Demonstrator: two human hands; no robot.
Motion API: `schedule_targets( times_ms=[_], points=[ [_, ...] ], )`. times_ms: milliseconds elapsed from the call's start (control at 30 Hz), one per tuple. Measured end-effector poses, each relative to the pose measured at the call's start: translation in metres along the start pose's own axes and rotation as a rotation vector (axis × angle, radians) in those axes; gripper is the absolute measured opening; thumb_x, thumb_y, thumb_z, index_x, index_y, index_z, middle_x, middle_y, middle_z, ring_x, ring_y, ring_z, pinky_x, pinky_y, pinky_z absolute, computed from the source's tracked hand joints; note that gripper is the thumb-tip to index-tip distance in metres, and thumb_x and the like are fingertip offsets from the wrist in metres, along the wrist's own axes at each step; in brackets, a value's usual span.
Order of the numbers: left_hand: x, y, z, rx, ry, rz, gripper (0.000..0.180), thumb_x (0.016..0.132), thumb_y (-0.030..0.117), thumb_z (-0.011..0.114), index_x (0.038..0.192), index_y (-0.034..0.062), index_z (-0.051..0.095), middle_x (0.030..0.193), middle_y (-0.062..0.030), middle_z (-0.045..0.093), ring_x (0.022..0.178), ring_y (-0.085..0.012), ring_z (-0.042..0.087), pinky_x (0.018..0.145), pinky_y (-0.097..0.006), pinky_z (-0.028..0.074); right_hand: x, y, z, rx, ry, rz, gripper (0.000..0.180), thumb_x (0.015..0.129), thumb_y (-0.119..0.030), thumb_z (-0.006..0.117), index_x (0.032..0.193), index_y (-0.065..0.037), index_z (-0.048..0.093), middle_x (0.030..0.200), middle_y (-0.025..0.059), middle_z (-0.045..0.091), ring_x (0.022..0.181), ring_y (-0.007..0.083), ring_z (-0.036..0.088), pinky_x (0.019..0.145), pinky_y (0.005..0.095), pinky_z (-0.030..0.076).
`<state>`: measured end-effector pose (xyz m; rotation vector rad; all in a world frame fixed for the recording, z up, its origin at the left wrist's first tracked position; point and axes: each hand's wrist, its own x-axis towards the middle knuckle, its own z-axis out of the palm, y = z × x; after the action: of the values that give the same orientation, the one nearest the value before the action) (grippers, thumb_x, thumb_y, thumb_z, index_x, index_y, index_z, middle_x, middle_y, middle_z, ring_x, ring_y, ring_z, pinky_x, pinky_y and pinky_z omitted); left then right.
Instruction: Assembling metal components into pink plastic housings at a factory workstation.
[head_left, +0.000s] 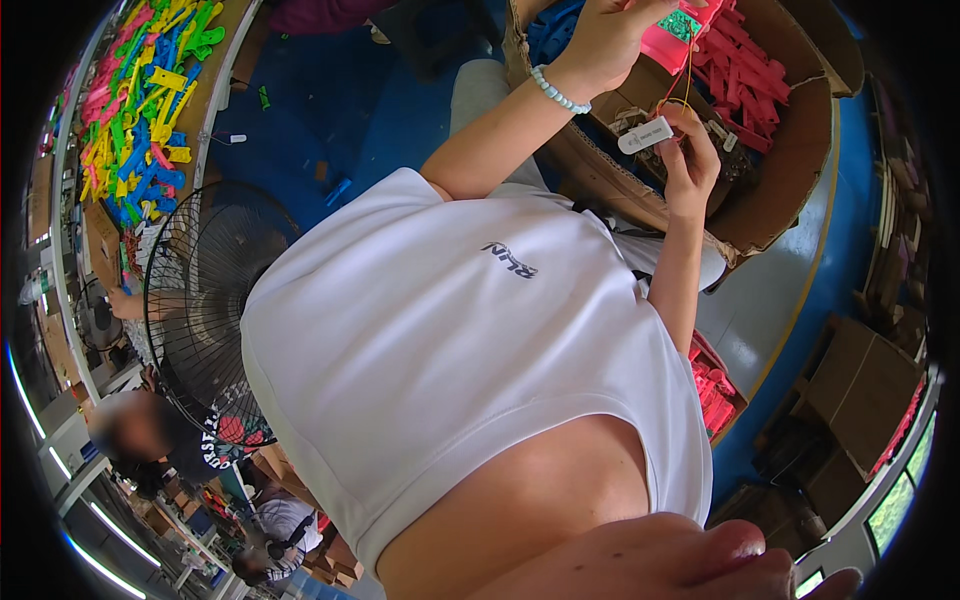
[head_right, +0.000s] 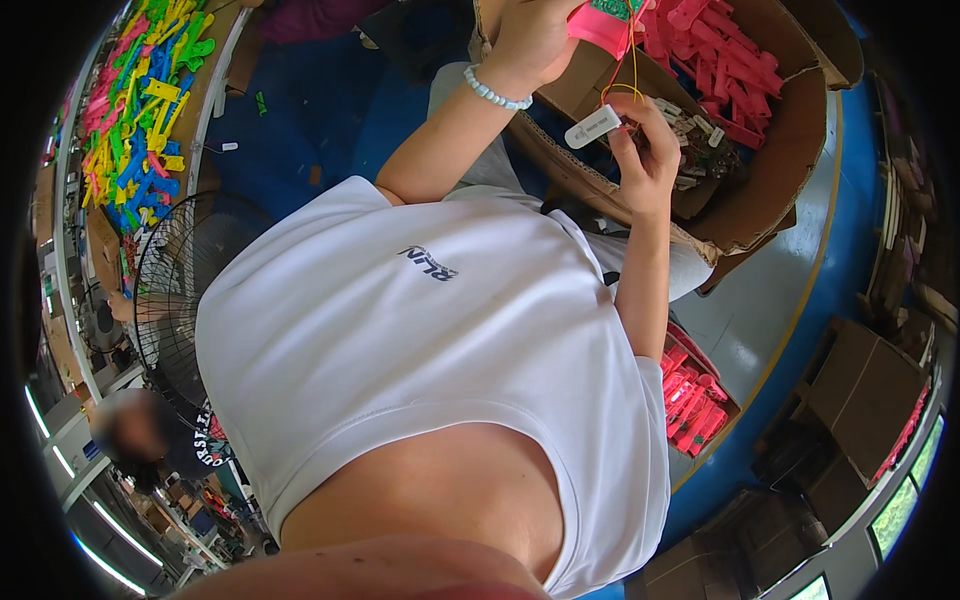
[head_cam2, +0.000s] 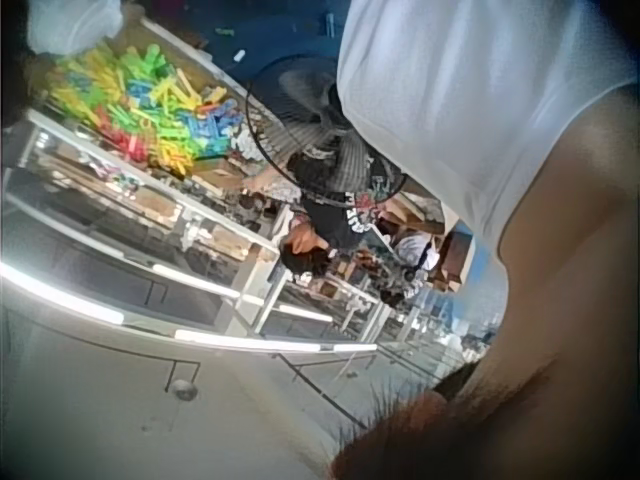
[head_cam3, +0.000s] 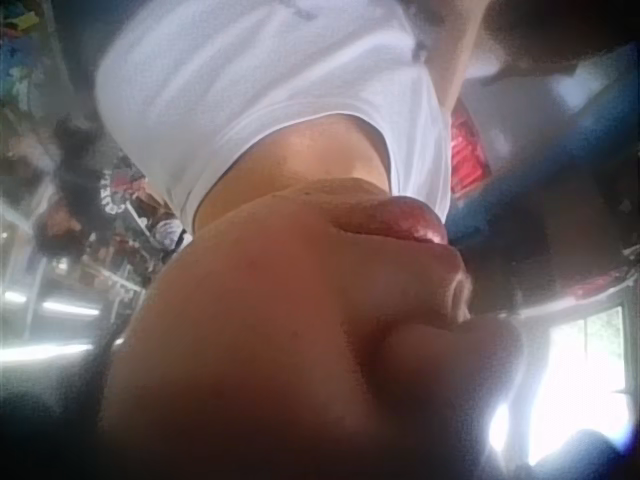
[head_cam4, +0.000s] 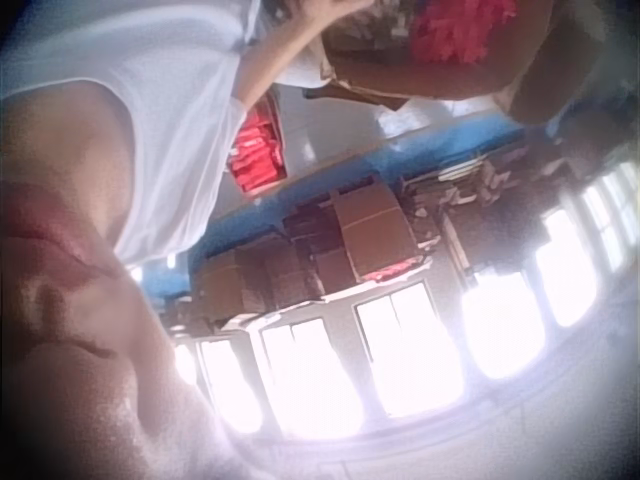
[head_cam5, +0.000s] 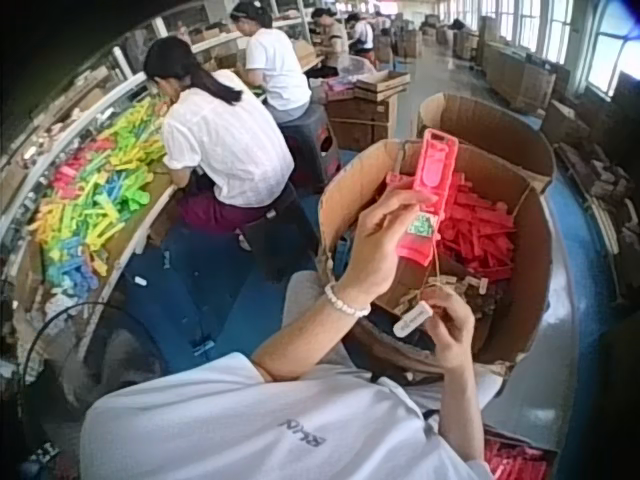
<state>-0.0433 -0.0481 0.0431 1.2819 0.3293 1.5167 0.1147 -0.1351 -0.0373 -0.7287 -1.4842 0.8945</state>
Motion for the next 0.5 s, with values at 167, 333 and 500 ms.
schedule_targets(
  times_ms=[167, 333, 500],
  points=[
    [-0.003, -0.001, 0.008, -0.006, 0.000, 0.000, 0.018, 0.097, 0.006, 0.051, 0.105, -0.0015, 0.064, 0.112, -0.0052, 0.063, 0.096, -0.0118, 0.062, 0.082, -0.024, 0.050, 0.003, -0.014, -0.001, -0.153, -0.041, -0.024, 0.025, 0.079, -0.006, 0.074, 0.100, 0.002, 0.062, 0.098, 0.0072, 0.063, 0.076, 0.0124, 0.055, 0.066, 0.0244, 0.043],
    [-0.005, -0.005, 0.010, 0.119, 0.010, 0.014, 0.018, 0.097, 0.007, 0.051, 0.105, -0.0011, 0.064, 0.110, -0.0049, 0.063, 0.097, -0.0123, 0.061, 0.086, -0.024, 0.048, 0.004, -0.011, 0.001, -0.371, 0.010, -0.046, 0.027, 0.080, -0.012, 0.076, 0.100, 0.001, 0.064, 0.091, 0.0053, 0.064, 0.073, 0.0129, 0.055, 0.066, 0.0249, 0.045],
    [-0.005, -0.013, 0.002, 0.246, -0.073, 0.039, 0.017, 0.098, 0.010, 0.052, 0.105, 0.0014, 0.065, 0.119, -0.0059, 0.057, 0.101, -0.0130, 0.059, 0.086, -0.024, 0.046, -0.003, -0.002, -0.001, -0.204, 0.138, 0.109, 0.023, 0.092, -0.016, 0.068, 0.107, 0.000, 0.060, 0.083, 0.0034, 0.063, 0.071, 0.0097, 0.053, 0.063, 0.0217, 0.042]
  ],
)
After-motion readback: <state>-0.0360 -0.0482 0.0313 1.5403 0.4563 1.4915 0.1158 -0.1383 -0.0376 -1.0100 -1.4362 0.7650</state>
